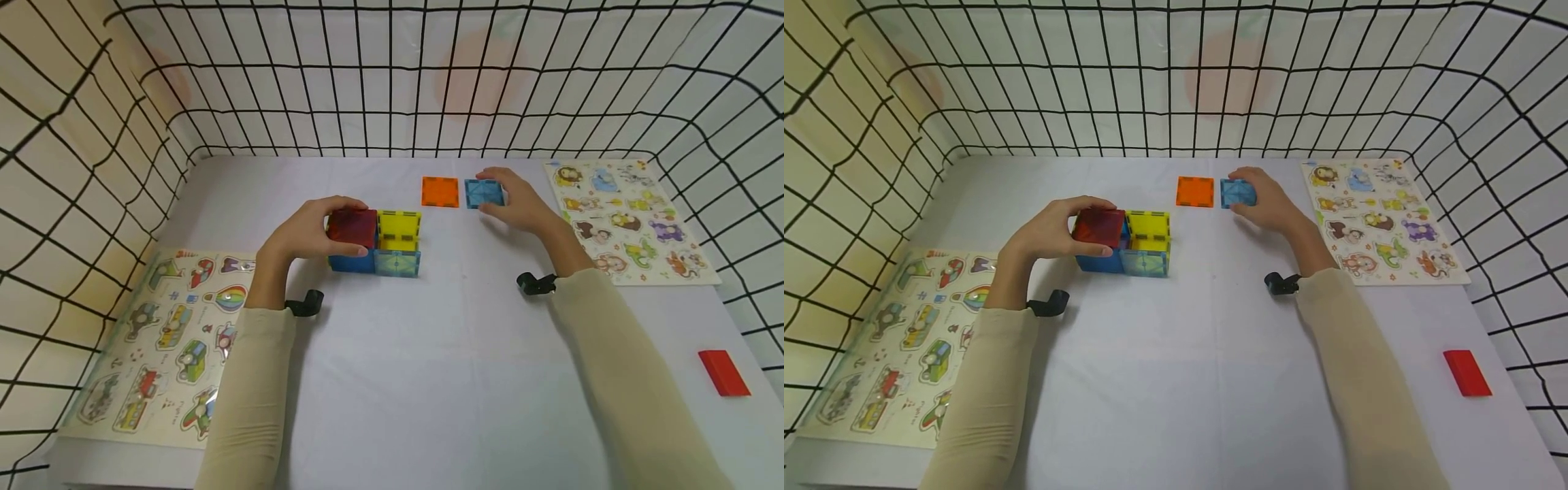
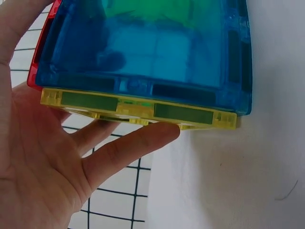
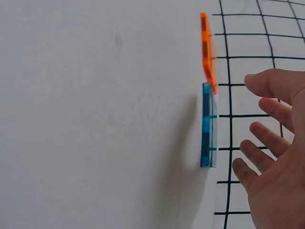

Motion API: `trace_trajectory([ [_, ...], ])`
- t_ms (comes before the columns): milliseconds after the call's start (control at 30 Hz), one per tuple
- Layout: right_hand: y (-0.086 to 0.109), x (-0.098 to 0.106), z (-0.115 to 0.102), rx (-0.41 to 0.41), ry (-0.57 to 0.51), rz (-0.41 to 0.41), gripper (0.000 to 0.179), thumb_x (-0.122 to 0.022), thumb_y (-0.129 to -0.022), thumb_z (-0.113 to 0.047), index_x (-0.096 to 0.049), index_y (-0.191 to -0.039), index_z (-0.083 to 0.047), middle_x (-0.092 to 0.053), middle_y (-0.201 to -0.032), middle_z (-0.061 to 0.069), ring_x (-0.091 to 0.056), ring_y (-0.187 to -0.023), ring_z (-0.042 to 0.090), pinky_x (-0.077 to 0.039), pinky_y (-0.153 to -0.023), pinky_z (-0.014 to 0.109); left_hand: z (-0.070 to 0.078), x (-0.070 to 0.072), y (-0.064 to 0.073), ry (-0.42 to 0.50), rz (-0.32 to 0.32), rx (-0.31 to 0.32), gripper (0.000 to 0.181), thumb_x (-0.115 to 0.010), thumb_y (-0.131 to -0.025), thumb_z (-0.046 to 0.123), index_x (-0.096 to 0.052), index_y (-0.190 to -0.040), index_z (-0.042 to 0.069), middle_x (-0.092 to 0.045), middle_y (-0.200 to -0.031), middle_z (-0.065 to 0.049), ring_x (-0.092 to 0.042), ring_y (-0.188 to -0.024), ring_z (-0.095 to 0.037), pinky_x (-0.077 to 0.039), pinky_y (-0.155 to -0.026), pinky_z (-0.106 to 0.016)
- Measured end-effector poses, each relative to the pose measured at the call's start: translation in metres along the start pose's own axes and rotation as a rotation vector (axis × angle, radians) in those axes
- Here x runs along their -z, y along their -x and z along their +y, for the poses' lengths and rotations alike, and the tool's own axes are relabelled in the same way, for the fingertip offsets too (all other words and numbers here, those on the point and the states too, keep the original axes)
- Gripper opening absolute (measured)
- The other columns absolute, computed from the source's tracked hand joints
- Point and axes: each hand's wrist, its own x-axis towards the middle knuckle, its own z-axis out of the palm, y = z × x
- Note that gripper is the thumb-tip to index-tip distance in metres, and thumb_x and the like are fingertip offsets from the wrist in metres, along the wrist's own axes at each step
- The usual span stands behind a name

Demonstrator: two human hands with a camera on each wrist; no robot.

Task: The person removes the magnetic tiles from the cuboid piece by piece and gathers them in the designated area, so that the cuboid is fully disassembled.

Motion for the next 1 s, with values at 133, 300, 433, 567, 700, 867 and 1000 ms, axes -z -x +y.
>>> trace_trajectory([
  [133, 0.012, -0.005, -0.005, 0.041, -0.093, 0.023, 0.060, -0.066, -0.100, -0.022, -0.042, -0.155, -0.015, -0.036, -0.164, 0.011, -0.033, -0.151, 0.035, -0.028, -0.125, 0.056, 0.001, 0.000, 0.000, 0.001, 0.020, 0.010, 0.076, -0.092, -0.071, 0.045, -0.059, -0.138, 0.030, -0.060, -0.135, 0.005, -0.052, -0.120, -0.019, -0.060, -0.091, -0.043],
  [300, 0.026, -0.015, -0.013, 0.061, -0.158, 0.040, 0.058, -0.066, -0.100, -0.024, -0.044, -0.153, -0.014, -0.044, -0.158, 0.013, -0.043, -0.145, 0.034, -0.035, -0.122, 0.054, 0.002, -0.001, -0.001, 0.003, 0.034, 0.009, 0.077, -0.092, -0.071, 0.044, -0.059, -0.139, 0.029, -0.060, -0.136, 0.005, -0.052, -0.121, -0.019, -0.060, -0.091, -0.043],
  [433, 0.035, -0.024, -0.025, 0.100, -0.175, 0.049, 0.057, -0.067, -0.100, -0.025, -0.047, -0.151, -0.012, -0.048, -0.154, 0.014, -0.049, -0.140, 0.034, -0.041, -0.118, 0.055, 0.002, -0.003, -0.003, 0.003, 0.047, -0.002, 0.079, -0.092, -0.072, 0.043, -0.058, -0.141, 0.028, -0.059, -0.138, 0.003, -0.051, -0.123, -0.019, -0.061, -0.091, -0.044],
  [567, 0.042, -0.033, -0.037, 0.136, -0.214, 0.038, 0.056, -0.069, -0.099, -0.024, -0.049, -0.149, -0.011, -0.052, -0.150, 0.014, -0.052, -0.137, 0.034, -0.045, -0.115, 0.054, 0.001, -0.006, -0.005, 0.013, 0.062, -0.022, 0.080, -0.091, -0.073, 0.043, -0.057, -0.143, 0.025, -0.058, -0.140, 0.002, -0.050, -0.126, -0.020, -0.060, -0.092, -0.045],
  [700, 0.046, -0.039, -0.049, 0.187, -0.274, 0.025, 0.051, -0.071, -0.098, -0.020, -0.053, -0.144, -0.009, -0.056, -0.146, 0.015, -0.056, -0.132, 0.032, -0.048, -0.111, 0.052, 0.000, -0.009, -0.007, 0.012, 0.088, -0.039, 0.080, -0.090, -0.074, 0.044, -0.057, -0.144, 0.024, -0.058, -0.141, 0.003, -0.051, -0.125, -0.019, -0.060, -0.093, -0.045],
  [867, 0.050, -0.045, -0.063, 0.234, -0.339, 0.025, 0.046, -0.072, -0.097, -0.016, -0.058, -0.140, -0.010, -0.060, -0.142, 0.014, -0.060, -0.127, 0.029, -0.052, -0.108, 0.050, 0.000, -0.012, -0.008, -0.010, 0.118, -0.049, 0.079, -0.089, -0.074, 0.045, -0.057, -0.144, 0.025, -0.058, -0.142, 0.003, -0.051, -0.125, -0.018, -0.060, -0.094, -0.044],
  [1000, 0.053, -0.050, -0.072, 0.248, -0.340, 0.016, 0.047, -0.074, -0.096, -0.018, -0.059, -0.141, -0.014, -0.061, -0.141, 0.013, -0.062, -0.124, 0.029, -0.053, -0.106, 0.049, -0.001, -0.013, -0.010, -0.012, 0.123, -0.059, 0.080, -0.089, -0.074, 0.046, -0.057, -0.144, 0.023, -0.058, -0.141, 0.002, -0.051, -0.126, -0.018, -0.059, -0.095, -0.045],
])
